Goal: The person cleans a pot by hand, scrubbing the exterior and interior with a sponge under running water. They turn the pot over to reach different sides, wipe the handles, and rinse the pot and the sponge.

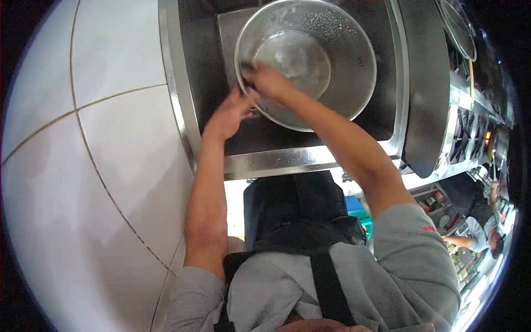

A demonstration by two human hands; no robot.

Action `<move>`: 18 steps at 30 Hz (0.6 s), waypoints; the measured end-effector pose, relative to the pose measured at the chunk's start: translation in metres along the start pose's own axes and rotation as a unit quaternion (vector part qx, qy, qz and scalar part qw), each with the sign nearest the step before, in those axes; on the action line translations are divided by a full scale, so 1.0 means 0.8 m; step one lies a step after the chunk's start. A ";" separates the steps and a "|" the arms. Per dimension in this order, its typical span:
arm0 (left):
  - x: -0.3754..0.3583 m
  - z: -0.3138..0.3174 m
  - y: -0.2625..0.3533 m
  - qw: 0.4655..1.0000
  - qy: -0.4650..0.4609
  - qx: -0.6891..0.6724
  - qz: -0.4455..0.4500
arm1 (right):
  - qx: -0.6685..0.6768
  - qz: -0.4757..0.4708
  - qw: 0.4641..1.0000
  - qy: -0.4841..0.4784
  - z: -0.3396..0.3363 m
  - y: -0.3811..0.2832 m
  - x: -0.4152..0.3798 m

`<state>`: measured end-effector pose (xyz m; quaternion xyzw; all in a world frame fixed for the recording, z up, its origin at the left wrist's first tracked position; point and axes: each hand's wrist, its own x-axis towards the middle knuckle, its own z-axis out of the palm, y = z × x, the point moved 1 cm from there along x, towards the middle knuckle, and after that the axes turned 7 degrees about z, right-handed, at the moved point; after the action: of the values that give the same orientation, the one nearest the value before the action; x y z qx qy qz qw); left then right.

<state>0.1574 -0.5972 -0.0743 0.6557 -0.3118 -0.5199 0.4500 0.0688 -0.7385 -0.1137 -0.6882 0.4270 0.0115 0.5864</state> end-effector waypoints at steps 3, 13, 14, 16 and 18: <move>0.013 0.009 0.007 0.959 0.127 -0.219 -0.129 | -0.311 0.074 0.923 -0.214 -0.074 0.066 -0.108; 0.047 0.024 -0.013 0.979 0.110 0.169 0.005 | -0.747 -0.330 0.576 0.038 -0.305 0.025 0.049; 0.047 0.026 -0.003 0.960 0.153 0.233 -0.013 | -0.786 -0.117 0.607 0.022 -0.300 0.039 0.013; 0.061 0.023 0.023 0.984 0.175 -0.016 0.016 | -0.728 0.031 0.676 -0.110 -0.228 0.062 -0.065; 0.081 0.019 0.031 0.946 0.181 -0.264 0.050 | -0.614 0.132 0.724 -0.286 -0.143 0.082 -0.106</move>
<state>0.1616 -0.6681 -0.0785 0.5804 -0.1093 -0.4324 0.6813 -0.0799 -0.7803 -0.0865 -0.7986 0.2245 0.5449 0.1225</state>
